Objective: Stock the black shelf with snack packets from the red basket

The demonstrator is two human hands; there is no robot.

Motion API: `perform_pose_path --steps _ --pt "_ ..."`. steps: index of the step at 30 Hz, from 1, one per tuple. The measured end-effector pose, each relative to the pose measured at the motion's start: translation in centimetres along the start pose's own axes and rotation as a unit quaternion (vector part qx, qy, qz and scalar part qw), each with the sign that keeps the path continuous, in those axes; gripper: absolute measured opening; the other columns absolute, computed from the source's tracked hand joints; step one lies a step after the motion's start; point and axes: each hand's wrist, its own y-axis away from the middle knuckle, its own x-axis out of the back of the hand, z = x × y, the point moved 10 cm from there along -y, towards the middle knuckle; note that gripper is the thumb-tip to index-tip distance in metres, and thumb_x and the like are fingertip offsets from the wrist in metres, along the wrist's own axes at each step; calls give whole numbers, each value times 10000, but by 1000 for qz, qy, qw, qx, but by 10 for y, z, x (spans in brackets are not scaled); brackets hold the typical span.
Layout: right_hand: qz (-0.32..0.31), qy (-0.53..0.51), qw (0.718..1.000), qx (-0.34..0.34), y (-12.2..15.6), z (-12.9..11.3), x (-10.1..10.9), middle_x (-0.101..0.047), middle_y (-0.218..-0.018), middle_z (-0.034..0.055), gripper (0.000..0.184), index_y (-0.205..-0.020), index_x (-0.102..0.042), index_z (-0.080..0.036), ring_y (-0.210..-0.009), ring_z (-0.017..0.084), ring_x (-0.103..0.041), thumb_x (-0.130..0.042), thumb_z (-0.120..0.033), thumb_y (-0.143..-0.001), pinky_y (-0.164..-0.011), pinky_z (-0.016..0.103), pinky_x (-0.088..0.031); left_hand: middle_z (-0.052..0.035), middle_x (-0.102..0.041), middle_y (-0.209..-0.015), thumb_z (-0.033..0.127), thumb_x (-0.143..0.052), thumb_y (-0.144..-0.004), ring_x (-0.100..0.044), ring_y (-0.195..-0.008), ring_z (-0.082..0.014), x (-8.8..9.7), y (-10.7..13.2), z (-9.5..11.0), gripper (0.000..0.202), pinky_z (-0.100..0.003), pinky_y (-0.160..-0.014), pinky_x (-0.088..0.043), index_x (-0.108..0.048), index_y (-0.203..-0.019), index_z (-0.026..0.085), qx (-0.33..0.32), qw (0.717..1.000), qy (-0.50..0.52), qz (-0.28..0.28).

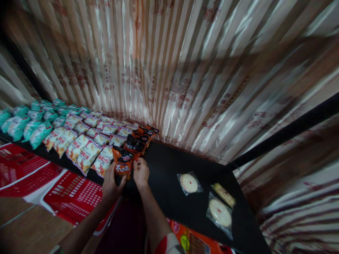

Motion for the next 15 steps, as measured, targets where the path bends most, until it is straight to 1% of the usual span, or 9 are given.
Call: perform_pose_path --steps 4,7,9,12,15 --pt "-4 -52 999 -13 0 7 0 -606 -718 -14 198 -831 -588 -210 -571 112 -556 -527 -387 -766 -579 238 -476 -244 -377 -1358 354 -569 -801 -364 -1273 -345 6 1 5 736 -508 -986 -379 -227 -1392 80 -4 1000 -18 15" --pt "-14 -87 996 -13 1 9 1 -631 -801 15 260 -901 -605 -189 -602 111 -564 -572 -395 -745 -605 247 -495 -236 -397 -1346 357 -575 -802 -380 -1259 -350 9 -1 11 728 -512 -977 -375 -237 -1393 100 -23 999 -33 23" --pt "-19 -109 994 -7 1 11 3 -646 -830 31 293 -932 -614 -183 -636 119 -581 -562 -414 -760 -622 252 -500 -227 -408 -1339 355 -569 -810 -380 -1257 -348 11 -4 13 713 -517 -982 -362 -241 -1395 113 -28 999 -36 30" --pt "12 -141 990 -24 -6 25 16 -646 -770 22 318 -927 -616 -184 -620 125 -592 -501 -449 -794 -594 242 -489 -223 -414 -1334 353 -548 -828 -371 -1263 -342 13 -7 13 700 -523 -993 -344 -225 -1401 112 -24 998 -36 48" --pt "64 -149 984 -74 -24 50 31 -636 -744 9 318 -906 -611 -188 -565 120 -582 -490 -452 -775 -516 224 -455 -216 -409 -1337 357 -536 -838 -375 -1260 -339 11 -9 12 696 -524 -988 -354 -212 -1406 119 -29 998 -26 52"
